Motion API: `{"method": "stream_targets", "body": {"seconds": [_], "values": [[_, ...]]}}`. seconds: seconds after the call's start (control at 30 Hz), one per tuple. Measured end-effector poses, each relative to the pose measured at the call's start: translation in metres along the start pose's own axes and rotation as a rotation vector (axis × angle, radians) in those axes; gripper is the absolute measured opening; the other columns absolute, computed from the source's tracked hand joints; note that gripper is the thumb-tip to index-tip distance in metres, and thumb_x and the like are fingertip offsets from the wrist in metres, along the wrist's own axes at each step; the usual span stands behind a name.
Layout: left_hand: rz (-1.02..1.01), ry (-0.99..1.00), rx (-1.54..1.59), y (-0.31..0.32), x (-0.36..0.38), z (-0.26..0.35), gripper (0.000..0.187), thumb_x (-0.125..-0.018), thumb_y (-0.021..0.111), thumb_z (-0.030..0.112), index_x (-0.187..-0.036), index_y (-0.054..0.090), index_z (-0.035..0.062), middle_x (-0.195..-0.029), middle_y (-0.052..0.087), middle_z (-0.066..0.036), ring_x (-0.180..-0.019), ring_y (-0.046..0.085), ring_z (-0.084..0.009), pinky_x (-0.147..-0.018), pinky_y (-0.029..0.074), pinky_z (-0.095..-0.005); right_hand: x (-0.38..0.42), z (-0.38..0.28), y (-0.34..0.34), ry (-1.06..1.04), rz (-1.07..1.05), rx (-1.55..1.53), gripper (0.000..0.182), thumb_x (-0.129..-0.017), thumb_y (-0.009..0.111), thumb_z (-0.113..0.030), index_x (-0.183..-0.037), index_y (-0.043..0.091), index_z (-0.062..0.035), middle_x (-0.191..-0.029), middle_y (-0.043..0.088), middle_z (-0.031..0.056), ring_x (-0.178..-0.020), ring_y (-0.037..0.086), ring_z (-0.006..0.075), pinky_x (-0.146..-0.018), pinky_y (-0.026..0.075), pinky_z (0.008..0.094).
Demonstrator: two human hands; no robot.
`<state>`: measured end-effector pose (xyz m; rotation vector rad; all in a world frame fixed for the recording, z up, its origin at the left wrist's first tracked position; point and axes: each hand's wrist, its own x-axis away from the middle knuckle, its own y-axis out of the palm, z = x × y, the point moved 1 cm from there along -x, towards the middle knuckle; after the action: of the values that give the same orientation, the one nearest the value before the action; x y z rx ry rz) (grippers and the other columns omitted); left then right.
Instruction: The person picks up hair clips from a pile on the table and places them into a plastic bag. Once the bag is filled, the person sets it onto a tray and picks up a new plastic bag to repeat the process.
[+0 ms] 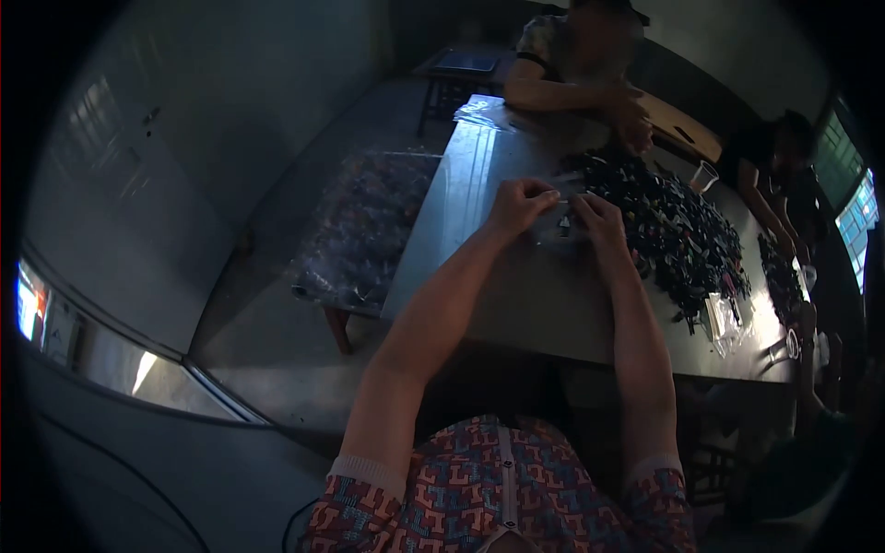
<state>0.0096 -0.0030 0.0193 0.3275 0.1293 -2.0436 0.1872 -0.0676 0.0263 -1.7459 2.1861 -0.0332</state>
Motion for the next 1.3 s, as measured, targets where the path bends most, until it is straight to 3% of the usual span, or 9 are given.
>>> {"method": "stream_targets", "body": {"seconds": [0.23,0.43,0.6,0.67,0.8,0.87,1.07,1.17,1.3], "values": [[0.113,0.05,-0.074,0.003,-0.007,0.005,0.021,-0.083,0.072,0.018,-0.092,0.071,-0.0014,-0.081,0.07,-0.007,-0.075,0.064,-0.0125,-0.07,0.051,-0.0264,0.004,-0.006,0.009,-0.058,0.051,-0.063,0.023,-0.097,0.058,-0.021,-0.096,0.07,-0.0015,-0.079,0.06,-0.0055,-0.071,0.05,0.0027,-0.063,0.04,0.0197],[0.29,0.383,-0.195,0.001,-0.004,0.065,0.02,-0.078,0.075,0.019,-0.082,0.071,-0.0002,-0.074,0.07,-0.008,-0.066,0.063,-0.0116,-0.062,0.05,-0.0283,-0.001,0.009,-0.004,-0.141,0.059,-0.286,0.026,-0.099,0.055,-0.023,-0.092,0.07,-0.0022,-0.076,0.057,-0.0054,-0.069,0.046,0.003,-0.062,0.037,0.0204],[0.392,0.663,-0.168,-0.051,0.007,0.142,0.012,-0.084,0.072,0.014,-0.086,0.072,0.0025,-0.071,0.067,-0.004,-0.063,0.061,-0.0078,-0.056,0.047,-0.0248,-0.003,0.008,-0.012,-0.143,0.131,-0.11,0.029,-0.099,0.055,-0.024,-0.091,0.071,-0.0011,-0.074,0.059,-0.0027,-0.065,0.045,0.0051,-0.061,0.037,0.0217],[0.392,0.56,-0.183,-0.082,0.046,0.172,0.013,-0.086,0.071,0.015,-0.091,0.072,0.0031,-0.074,0.069,-0.005,-0.065,0.061,-0.0069,-0.057,0.048,-0.0239,-0.003,0.01,-0.006,-0.134,0.154,-0.083,0.03,-0.098,0.055,-0.025,-0.091,0.071,-0.0008,-0.074,0.059,-0.0025,-0.065,0.045,0.0055,-0.061,0.037,0.0221],[0.485,0.679,-0.202,-0.157,0.102,0.161,0.019,-0.088,0.071,0.02,-0.096,0.072,0.0031,-0.084,0.071,-0.006,-0.077,0.065,-0.0085,-0.068,0.052,-0.023,-0.002,0.015,-0.006,-0.166,0.112,0.042,0.031,-0.098,0.055,-0.025,-0.091,0.072,-0.0004,-0.074,0.06,-0.0018,-0.065,0.046,0.0063,-0.062,0.039,0.0223],[0.608,0.509,-0.291,-0.187,0.135,0.145,0.016,-0.084,0.07,0.017,-0.089,0.073,0.0012,-0.077,0.07,-0.007,-0.069,0.065,-0.0103,-0.061,0.051,-0.0258,0.001,0.009,-0.003,-0.157,0.103,0.108,0.031,-0.098,0.055,-0.026,-0.092,0.072,-0.0004,-0.073,0.06,-0.0017,-0.066,0.047,0.0061,-0.061,0.039,0.0224],[0.719,-0.011,-0.468,-0.246,0.188,0.017,0.019,-0.081,0.071,0.021,-0.089,0.073,0.0038,-0.074,0.07,-0.009,-0.069,0.067,-0.0132,-0.062,0.05,-0.0285,0.005,0.006,0.009,-0.078,0.16,0.264,0.031,-0.097,0.056,-0.026,-0.089,0.071,-0.0005,-0.072,0.059,-0.0024,-0.065,0.047,0.0052,-0.058,0.037,0.0223],[0.767,0.009,-0.567,-0.247,0.198,-0.062,0.02,-0.079,0.071,0.022,-0.089,0.073,0.0046,-0.074,0.07,-0.011,-0.07,0.069,-0.019,-0.064,0.051,-0.0311,0.005,0.007,0.009,-0.081,0.109,0.301,0.029,-0.097,0.057,-0.026,-0.089,0.07,-0.0013,-0.072,0.059,-0.0032,-0.065,0.046,0.0046,-0.057,0.036,0.0219],[0.741,-0.214,-0.484,-0.222,0.2,-0.121,0.021,-0.076,0.069,0.021,-0.09,0.073,0.0052,-0.081,0.071,-0.013,-0.076,0.07,-0.0256,-0.071,0.053,-0.035,0.002,0.013,0.006,-0.06,0.084,0.295,0.028,-0.097,0.057,-0.025,-0.09,0.07,-0.0019,-0.074,0.062,-0.003,-0.066,0.048,0.0043,-0.058,0.037,0.0214]]}}
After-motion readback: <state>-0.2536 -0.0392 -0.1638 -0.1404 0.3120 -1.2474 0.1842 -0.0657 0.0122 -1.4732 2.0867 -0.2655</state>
